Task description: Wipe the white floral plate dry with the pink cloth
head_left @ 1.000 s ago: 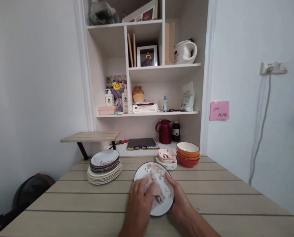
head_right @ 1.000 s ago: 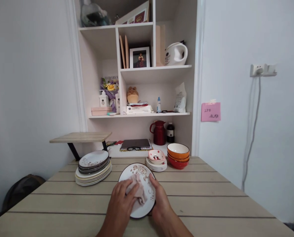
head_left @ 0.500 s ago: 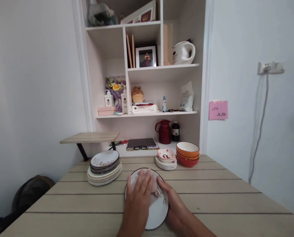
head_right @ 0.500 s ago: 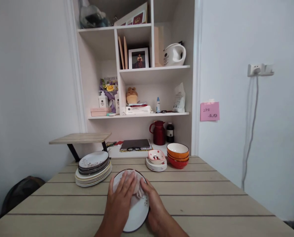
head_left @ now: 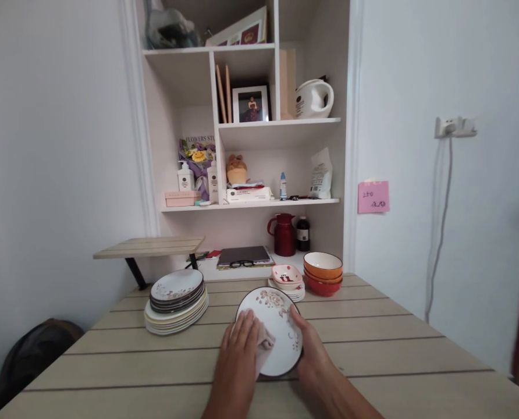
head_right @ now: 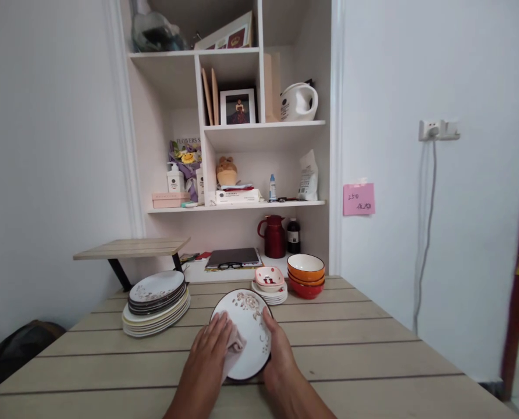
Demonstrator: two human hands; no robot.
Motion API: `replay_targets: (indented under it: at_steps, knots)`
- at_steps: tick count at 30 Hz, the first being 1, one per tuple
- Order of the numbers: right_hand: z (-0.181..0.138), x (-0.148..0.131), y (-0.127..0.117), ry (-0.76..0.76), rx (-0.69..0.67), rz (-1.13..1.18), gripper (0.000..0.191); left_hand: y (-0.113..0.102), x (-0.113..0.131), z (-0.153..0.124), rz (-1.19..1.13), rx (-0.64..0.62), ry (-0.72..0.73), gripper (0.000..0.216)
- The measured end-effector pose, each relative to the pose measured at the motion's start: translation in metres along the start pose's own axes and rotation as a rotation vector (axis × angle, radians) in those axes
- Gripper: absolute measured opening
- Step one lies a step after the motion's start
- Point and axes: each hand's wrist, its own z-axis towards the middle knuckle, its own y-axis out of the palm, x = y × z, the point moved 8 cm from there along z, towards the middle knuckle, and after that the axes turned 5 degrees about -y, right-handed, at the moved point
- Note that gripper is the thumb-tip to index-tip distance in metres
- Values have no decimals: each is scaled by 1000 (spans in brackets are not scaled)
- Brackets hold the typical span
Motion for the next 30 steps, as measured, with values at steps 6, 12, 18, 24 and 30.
replay_targets:
  at_steps: [6, 12, 18, 24, 30]
  knots:
    - [-2, -7, 2, -46, -7, 26, 54, -35, -6, 11, -43, 98, -122, 47]
    - [-2, -19, 4, -88, -35, 43, 59, -39, 2, 8, -76, 139, -29, 33]
    - [-4, -12, 10, -47, -117, 14, 50, -36, 18, 10, -147, 73, 148, 41]
    - [-12, 7, 10, 20, -76, -69, 52, -41, 36, 13, -101, 8, 281, 41]
    - [-15, 13, 14, -7, -82, -134, 49, -40, 31, 14, -5, -15, 266, 41]
